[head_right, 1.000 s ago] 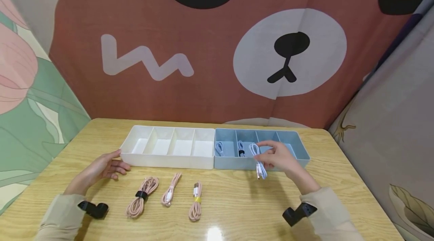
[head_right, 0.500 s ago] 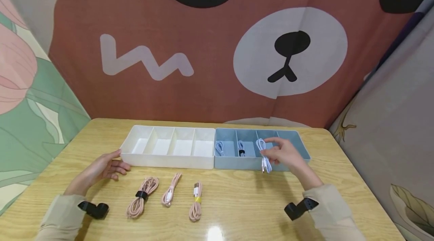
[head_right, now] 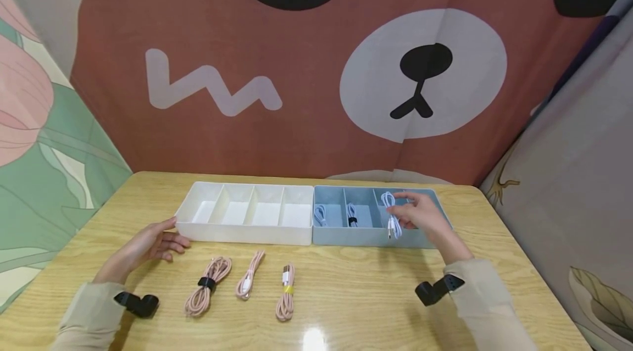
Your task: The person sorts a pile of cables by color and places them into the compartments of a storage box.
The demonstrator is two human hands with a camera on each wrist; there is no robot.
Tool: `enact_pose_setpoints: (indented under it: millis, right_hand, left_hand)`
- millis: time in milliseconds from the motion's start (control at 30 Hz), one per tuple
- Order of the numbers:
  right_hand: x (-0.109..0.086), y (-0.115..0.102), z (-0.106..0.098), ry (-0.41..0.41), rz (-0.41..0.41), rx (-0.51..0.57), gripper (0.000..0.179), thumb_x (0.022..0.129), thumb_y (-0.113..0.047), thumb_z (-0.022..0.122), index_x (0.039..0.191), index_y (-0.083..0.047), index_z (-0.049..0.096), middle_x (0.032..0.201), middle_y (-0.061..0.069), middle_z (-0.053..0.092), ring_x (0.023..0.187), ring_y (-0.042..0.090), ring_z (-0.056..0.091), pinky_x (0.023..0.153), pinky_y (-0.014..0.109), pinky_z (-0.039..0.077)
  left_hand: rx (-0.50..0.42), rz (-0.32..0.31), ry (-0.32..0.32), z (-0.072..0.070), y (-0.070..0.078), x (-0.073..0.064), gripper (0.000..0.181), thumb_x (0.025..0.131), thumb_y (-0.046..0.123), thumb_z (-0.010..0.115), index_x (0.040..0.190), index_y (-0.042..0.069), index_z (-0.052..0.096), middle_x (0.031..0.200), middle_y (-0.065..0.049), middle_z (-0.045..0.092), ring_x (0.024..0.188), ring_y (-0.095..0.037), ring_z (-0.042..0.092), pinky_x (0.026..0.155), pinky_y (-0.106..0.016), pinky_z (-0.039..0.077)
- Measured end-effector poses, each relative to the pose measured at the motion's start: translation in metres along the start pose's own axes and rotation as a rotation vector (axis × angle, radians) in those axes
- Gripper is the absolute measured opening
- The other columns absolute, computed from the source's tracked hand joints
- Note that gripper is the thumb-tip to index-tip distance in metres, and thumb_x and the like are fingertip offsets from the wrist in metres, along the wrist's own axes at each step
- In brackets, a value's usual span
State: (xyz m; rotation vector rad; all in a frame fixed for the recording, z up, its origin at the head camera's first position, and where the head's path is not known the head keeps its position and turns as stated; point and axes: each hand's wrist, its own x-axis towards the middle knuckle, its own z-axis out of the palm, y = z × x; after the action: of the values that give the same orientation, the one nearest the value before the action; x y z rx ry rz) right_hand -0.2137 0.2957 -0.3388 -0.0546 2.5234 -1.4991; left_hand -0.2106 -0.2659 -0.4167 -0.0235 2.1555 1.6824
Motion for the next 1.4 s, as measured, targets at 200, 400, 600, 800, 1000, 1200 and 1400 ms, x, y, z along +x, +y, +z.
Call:
enact_pose_setpoints:
  millis: [200, 400, 600, 800, 1000, 1200, 1400]
  right_hand:
    - [0.007, -0.002, -0.003, 0.024, 0.034, -0.037, 0.061, 0.089, -0.024, 0.061, 0.136, 0.006, 0.036, 0.059, -0.005, 0.047, 0.054, 0.009, 0.044, 0.055, 0.029, 0.044]
    - [0.015, 0.0, -0.005, 0.034, 0.069, -0.048, 0.062, 0.089, -0.025, 0.061, 0.137, 0.005, 0.034, 0.06, -0.005, 0.048, 0.056, 0.01, 0.046, 0.058, 0.029, 0.046]
    - [0.023, 0.004, -0.007, 0.038, 0.097, -0.019, 0.062, 0.09, -0.024, 0.06, 0.138, 0.004, 0.032, 0.061, -0.004, 0.048, 0.054, 0.01, 0.045, 0.056, 0.028, 0.044]
    - [0.029, 0.007, -0.007, 0.046, 0.116, -0.021, 0.063, 0.09, -0.024, 0.059, 0.139, 0.005, 0.031, 0.062, -0.003, 0.049, 0.054, 0.009, 0.046, 0.056, 0.027, 0.044]
    - [0.032, 0.011, -0.008, 0.058, 0.118, -0.047, 0.062, 0.091, -0.025, 0.058, 0.139, 0.005, 0.032, 0.062, -0.004, 0.051, 0.054, 0.009, 0.047, 0.055, 0.027, 0.043]
    - [0.032, 0.016, -0.008, 0.097, 0.097, -0.15, 0.062, 0.09, -0.022, 0.058, 0.138, 0.008, 0.032, 0.079, 0.007, 0.061, 0.056, 0.014, 0.054, 0.057, 0.029, 0.047]
    - [0.03, 0.018, -0.01, 0.094, 0.058, -0.158, 0.06, 0.092, -0.023, 0.056, 0.137, 0.008, 0.032, 0.093, 0.015, 0.064, 0.057, 0.016, 0.058, 0.058, 0.032, 0.047]
  left_hand:
    - [-0.009, -0.002, -0.003, -0.001, 0.0, -0.001, 0.054, 0.1, 0.043, 0.029, 0.107, -0.007, 0.049, 0.084, -0.002, 0.066, 0.075, -0.015, 0.061, 0.063, -0.03, 0.05]
    - [-0.031, -0.002, -0.019, -0.002, -0.001, -0.003, 0.052, 0.099, 0.044, 0.03, 0.109, -0.004, 0.048, 0.084, -0.001, 0.066, 0.075, -0.014, 0.061, 0.062, -0.029, 0.05]
    - [-0.013, -0.001, -0.011, -0.003, 0.0, -0.003, 0.061, 0.099, 0.045, 0.029, 0.112, -0.01, 0.051, 0.083, 0.0, 0.066, 0.074, -0.014, 0.061, 0.061, -0.031, 0.051]
    - [-0.008, -0.007, -0.003, -0.002, 0.0, -0.004, 0.062, 0.099, 0.045, 0.029, 0.112, -0.011, 0.052, 0.083, -0.001, 0.066, 0.073, -0.015, 0.062, 0.06, -0.032, 0.051]
    - [-0.022, 0.007, -0.018, -0.003, 0.0, -0.003, 0.055, 0.099, 0.045, 0.03, 0.109, -0.005, 0.05, 0.085, -0.002, 0.067, 0.076, -0.015, 0.062, 0.063, -0.031, 0.05]
    - [-0.004, 0.016, -0.012, -0.001, 0.002, -0.001, 0.06, 0.099, 0.044, 0.028, 0.115, -0.011, 0.048, 0.084, -0.002, 0.066, 0.074, -0.015, 0.061, 0.061, -0.031, 0.051]
    - [-0.002, 0.024, -0.019, -0.001, 0.002, -0.001, 0.057, 0.1, 0.043, 0.028, 0.112, -0.009, 0.049, 0.084, -0.002, 0.066, 0.075, -0.015, 0.061, 0.062, -0.03, 0.05]
